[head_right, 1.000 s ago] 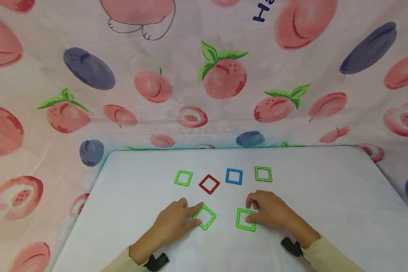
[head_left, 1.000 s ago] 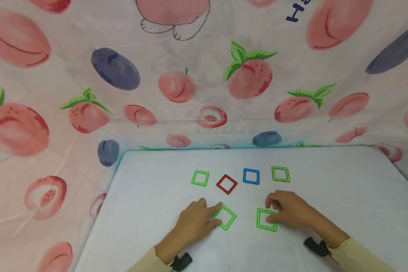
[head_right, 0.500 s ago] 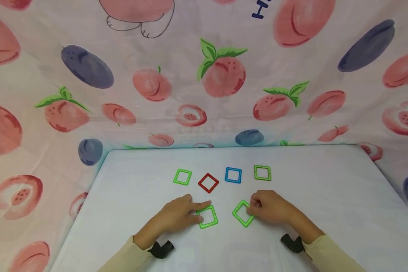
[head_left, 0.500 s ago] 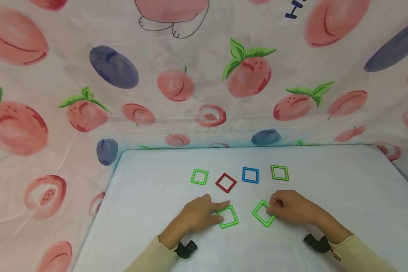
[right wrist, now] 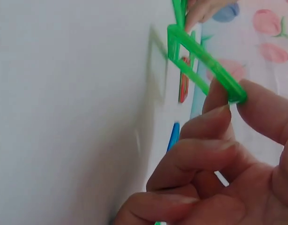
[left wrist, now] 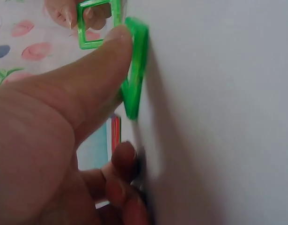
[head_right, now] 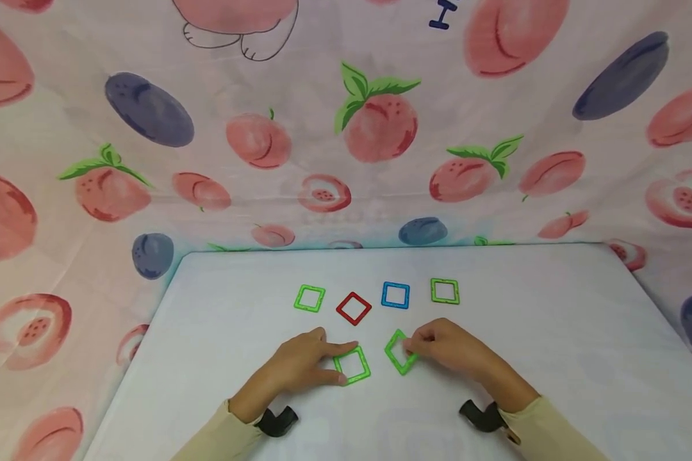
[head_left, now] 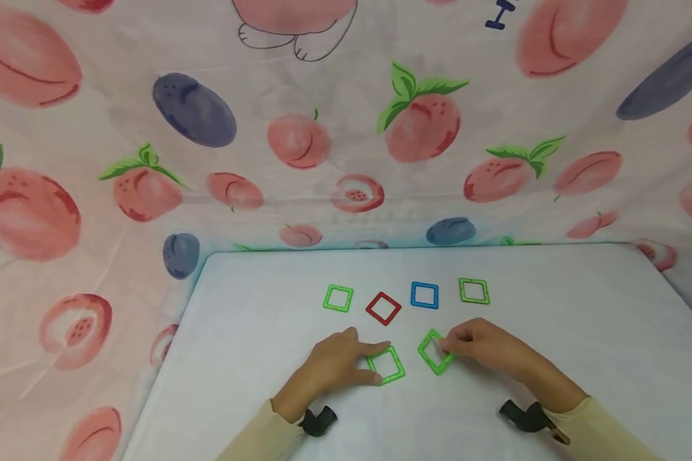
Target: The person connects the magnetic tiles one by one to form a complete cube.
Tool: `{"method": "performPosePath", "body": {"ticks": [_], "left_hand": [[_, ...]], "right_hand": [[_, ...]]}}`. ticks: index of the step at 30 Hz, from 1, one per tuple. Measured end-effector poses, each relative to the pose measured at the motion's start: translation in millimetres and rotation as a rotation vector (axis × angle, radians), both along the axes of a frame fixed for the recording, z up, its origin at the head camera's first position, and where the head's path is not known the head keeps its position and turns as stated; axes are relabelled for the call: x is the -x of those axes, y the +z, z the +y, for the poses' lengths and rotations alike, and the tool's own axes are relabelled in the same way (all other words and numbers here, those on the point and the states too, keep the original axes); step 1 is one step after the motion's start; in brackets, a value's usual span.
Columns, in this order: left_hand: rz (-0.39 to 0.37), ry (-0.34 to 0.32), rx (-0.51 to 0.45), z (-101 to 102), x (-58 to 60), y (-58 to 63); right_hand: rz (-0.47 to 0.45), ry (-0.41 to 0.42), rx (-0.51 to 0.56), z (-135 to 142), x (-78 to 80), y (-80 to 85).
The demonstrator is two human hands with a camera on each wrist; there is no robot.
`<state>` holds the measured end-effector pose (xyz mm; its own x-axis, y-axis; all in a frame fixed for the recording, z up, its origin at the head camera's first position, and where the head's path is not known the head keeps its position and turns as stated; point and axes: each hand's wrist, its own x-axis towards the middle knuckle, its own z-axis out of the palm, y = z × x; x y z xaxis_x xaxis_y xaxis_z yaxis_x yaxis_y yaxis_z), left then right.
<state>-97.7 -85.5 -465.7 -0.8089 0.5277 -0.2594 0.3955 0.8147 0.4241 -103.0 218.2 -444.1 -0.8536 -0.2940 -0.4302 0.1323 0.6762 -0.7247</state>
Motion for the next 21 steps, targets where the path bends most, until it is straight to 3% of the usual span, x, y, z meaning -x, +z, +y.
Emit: {"method": "performPosePath", "body": {"ticks": [9,21], "left_hand": [[-0.015,0.002,-0.010,-4.2,1.2,-0.5],[0.030,0.028,0.005,0.7,1.8,-5.1]], "right_hand": [[0.003,-0.029,0.072,-20.6,0.0,-6.9],[-0.004,-0.060,0.104,-41.7,-3.5,-8.4]]}}
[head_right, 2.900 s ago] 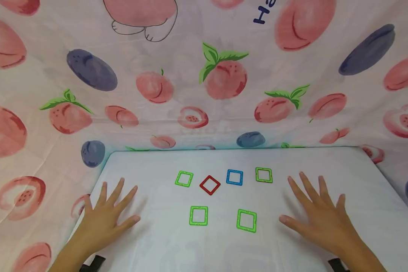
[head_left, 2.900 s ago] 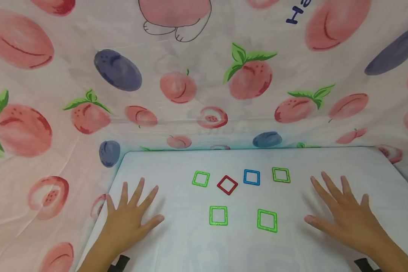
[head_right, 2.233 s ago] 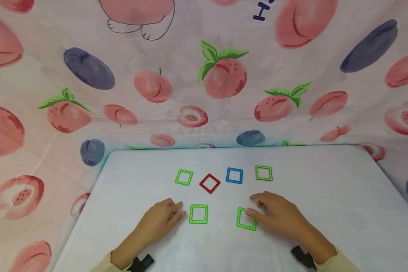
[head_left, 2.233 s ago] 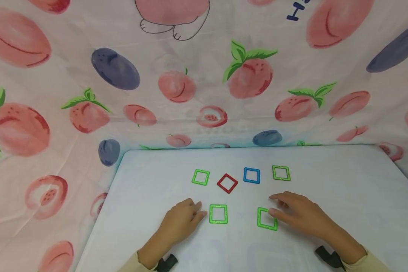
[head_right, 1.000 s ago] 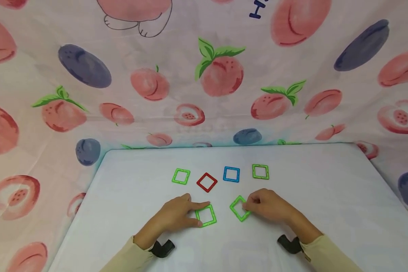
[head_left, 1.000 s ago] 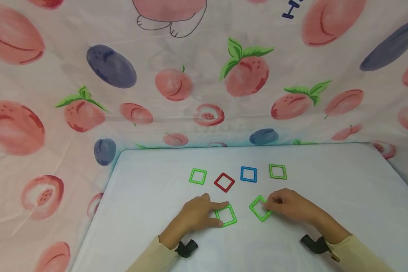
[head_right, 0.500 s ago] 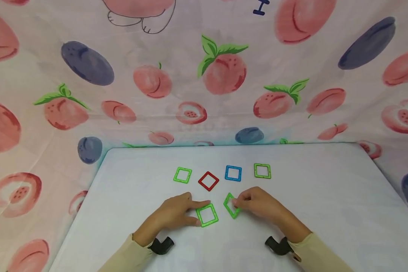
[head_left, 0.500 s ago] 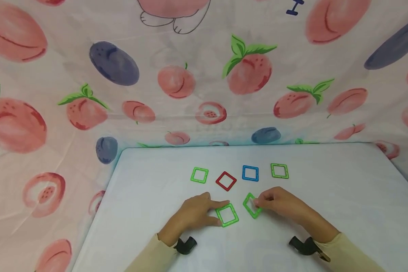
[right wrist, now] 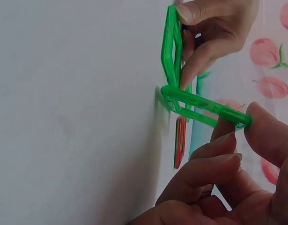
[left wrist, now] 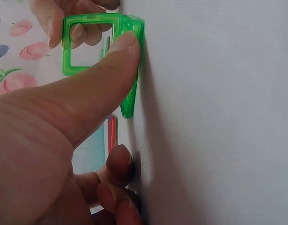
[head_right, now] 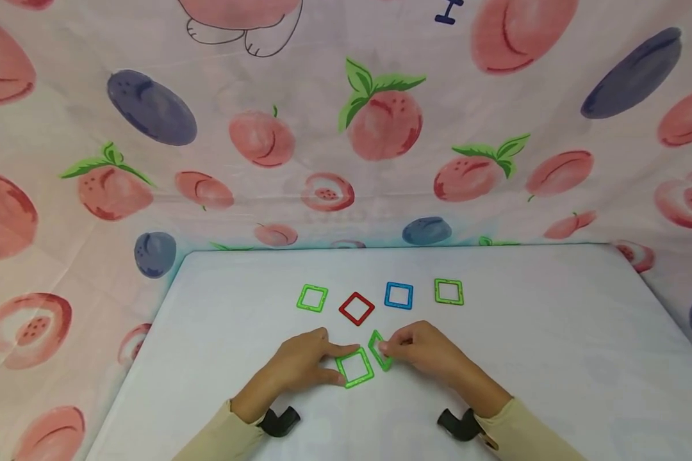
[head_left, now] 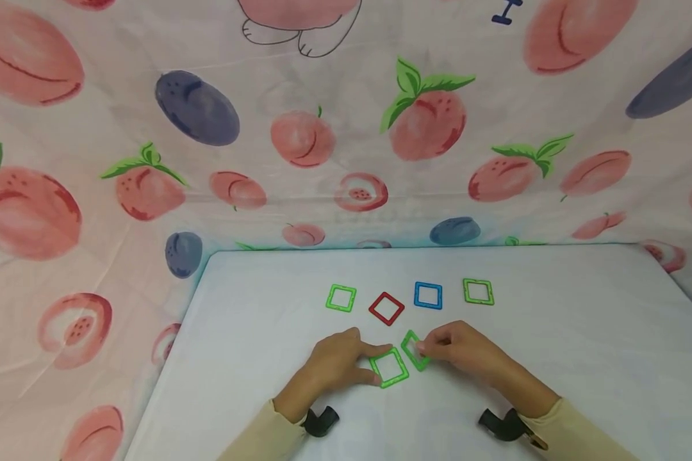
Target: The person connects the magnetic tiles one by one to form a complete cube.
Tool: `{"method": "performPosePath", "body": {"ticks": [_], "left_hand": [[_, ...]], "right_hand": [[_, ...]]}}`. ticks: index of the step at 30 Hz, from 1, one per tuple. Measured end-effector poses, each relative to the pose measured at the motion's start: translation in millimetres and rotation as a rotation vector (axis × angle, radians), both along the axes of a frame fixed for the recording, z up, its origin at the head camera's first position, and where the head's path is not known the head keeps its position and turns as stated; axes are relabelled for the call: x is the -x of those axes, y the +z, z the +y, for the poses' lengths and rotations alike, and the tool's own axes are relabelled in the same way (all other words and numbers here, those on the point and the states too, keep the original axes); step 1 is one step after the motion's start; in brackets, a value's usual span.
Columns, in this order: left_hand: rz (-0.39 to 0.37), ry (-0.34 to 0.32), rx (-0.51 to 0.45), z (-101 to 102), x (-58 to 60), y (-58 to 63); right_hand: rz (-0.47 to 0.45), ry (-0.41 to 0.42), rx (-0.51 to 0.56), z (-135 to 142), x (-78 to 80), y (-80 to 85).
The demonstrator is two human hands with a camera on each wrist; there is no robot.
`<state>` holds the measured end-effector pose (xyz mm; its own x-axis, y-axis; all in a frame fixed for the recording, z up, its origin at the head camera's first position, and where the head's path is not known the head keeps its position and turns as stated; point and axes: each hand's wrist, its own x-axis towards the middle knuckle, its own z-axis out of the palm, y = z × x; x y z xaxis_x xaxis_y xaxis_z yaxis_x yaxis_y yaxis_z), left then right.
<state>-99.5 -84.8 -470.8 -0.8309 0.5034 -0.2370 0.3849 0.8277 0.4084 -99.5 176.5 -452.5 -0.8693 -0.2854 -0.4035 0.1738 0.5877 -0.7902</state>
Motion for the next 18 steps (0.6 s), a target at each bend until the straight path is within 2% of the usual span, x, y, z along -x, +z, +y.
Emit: {"method": "performPosePath", "body": {"ticks": [9,12,18], "left_hand": [[0.013,0.016,-0.011,1.1,-2.4,-0.5],[0.013,0.024,-0.020,2.4,-3.8,0.9],[-0.006,0.045,-0.051,6.4,-5.5,4.6]], "right_hand": [[0.010,-0.038,-0.043,-14.2,-4.5,-1.9],[0.035,-0.017,-0.044,-16.7,-6.0,-1.6],[0.097,0.077,-0.046,-19.6,-6.4,0.7]]}}
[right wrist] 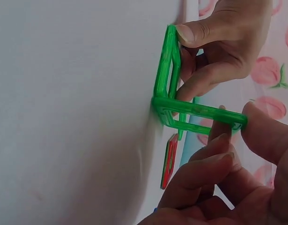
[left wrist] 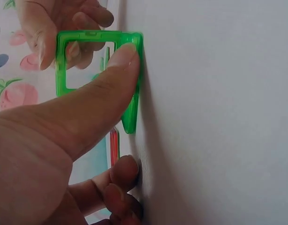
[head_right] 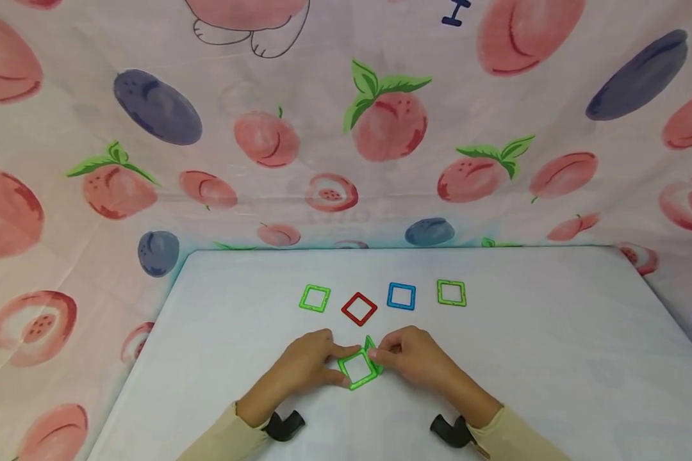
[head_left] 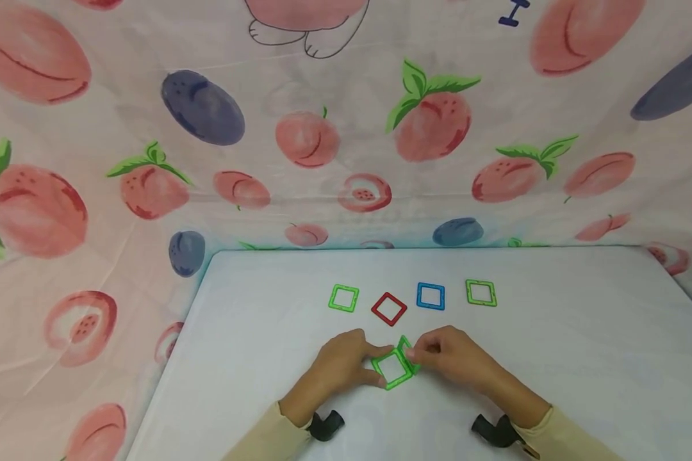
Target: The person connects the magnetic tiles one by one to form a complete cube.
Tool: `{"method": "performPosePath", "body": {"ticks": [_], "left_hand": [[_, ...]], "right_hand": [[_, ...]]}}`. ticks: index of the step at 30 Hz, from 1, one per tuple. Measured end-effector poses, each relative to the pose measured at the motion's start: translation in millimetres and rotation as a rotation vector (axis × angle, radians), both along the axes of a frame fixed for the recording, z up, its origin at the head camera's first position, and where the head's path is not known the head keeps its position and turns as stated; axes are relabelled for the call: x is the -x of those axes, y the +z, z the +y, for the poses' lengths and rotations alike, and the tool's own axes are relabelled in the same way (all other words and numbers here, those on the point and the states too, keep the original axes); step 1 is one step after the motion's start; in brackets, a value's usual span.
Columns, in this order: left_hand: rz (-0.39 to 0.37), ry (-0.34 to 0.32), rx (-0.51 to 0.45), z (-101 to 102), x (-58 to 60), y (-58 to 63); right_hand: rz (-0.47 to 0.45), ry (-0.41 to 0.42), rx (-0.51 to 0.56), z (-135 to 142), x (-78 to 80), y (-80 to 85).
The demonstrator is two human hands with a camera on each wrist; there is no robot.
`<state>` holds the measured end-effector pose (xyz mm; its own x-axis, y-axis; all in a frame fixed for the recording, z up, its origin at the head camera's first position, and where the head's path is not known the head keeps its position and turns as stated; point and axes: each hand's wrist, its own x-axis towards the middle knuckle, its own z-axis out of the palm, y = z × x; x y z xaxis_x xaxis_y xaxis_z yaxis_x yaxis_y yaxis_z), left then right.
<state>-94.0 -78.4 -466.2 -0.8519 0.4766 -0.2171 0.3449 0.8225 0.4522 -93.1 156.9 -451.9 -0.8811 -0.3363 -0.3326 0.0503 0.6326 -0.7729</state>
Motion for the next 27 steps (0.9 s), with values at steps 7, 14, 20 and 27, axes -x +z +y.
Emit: {"method": "performPosePath", "body": {"ticks": [7,14,20,27], "left_hand": [[-0.044,0.061,-0.026,6.8,-2.4,4.0],[-0.065,0.045,-0.093,6.8,-2.2,6.5],[-0.146,0.025,-0.298,-6.4,10.3,3.6],[-0.308,0.043,-0.442,-16.3,18.1,7.1]], "right_hand": [[0.052,0.041,-0.032,6.2,-3.2,1.9],[0.102,0.086,0.025,14.3,-3.6,3.5],[0.168,0.172,0.016,15.1,1.9,5.1],[0.148,0.302,0.037,15.8,12.4,7.6]]}}
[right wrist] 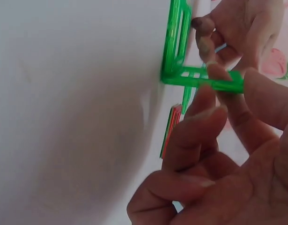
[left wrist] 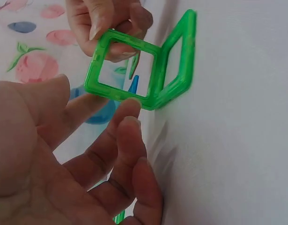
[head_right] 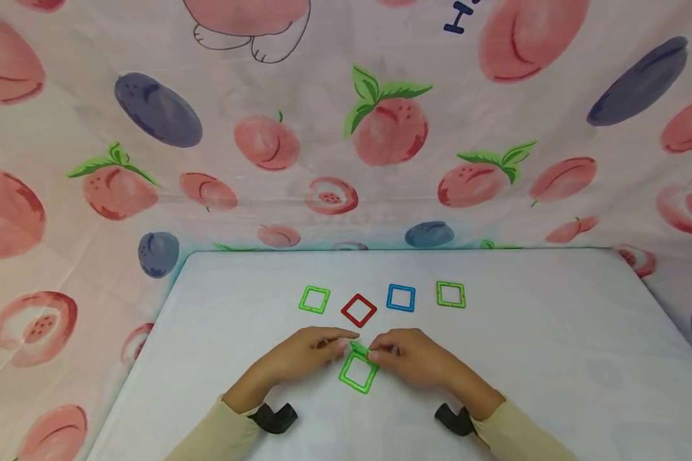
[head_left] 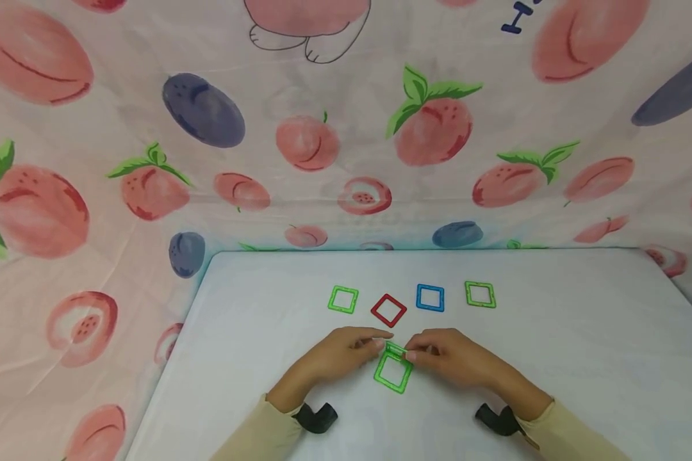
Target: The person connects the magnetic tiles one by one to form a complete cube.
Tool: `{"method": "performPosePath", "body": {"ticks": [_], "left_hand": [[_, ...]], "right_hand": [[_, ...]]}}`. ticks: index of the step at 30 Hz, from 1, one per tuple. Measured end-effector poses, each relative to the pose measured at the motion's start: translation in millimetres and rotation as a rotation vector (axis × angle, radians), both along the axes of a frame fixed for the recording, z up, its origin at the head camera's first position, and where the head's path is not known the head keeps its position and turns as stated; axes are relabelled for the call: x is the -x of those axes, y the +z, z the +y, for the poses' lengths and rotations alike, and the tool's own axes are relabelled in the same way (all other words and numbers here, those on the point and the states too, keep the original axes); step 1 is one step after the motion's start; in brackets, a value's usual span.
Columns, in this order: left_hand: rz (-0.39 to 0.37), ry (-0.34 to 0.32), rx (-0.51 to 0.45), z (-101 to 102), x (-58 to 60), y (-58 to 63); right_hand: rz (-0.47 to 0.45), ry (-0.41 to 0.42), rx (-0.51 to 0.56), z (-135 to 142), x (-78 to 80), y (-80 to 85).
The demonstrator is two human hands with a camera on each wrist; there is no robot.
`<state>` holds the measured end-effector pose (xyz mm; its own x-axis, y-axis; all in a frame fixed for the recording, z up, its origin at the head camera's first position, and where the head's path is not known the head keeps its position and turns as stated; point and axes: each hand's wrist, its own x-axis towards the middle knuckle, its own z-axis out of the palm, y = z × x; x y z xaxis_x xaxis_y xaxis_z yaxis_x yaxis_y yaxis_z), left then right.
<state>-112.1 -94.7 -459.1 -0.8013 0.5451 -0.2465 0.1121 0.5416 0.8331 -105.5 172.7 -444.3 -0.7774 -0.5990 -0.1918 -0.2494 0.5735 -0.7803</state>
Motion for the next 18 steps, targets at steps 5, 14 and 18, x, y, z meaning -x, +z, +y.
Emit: {"method": "performPosePath", "body": {"ticks": [5,14,18], "left_hand": [[-0.024,-0.034,-0.028,-4.6,2.5,-0.2],[0.001,-0.061,-0.008,-7.0,3.2,-3.9],[0.002,-0.062,0.013,-6.9,3.9,-3.0]], "right_hand": [[-0.017,0.073,0.008,-1.3,9.8,-1.1],[-0.050,0.143,0.028,-8.5,24.3,-2.4],[-0.067,0.139,0.008,-12.0,30.1,-3.5]]}}
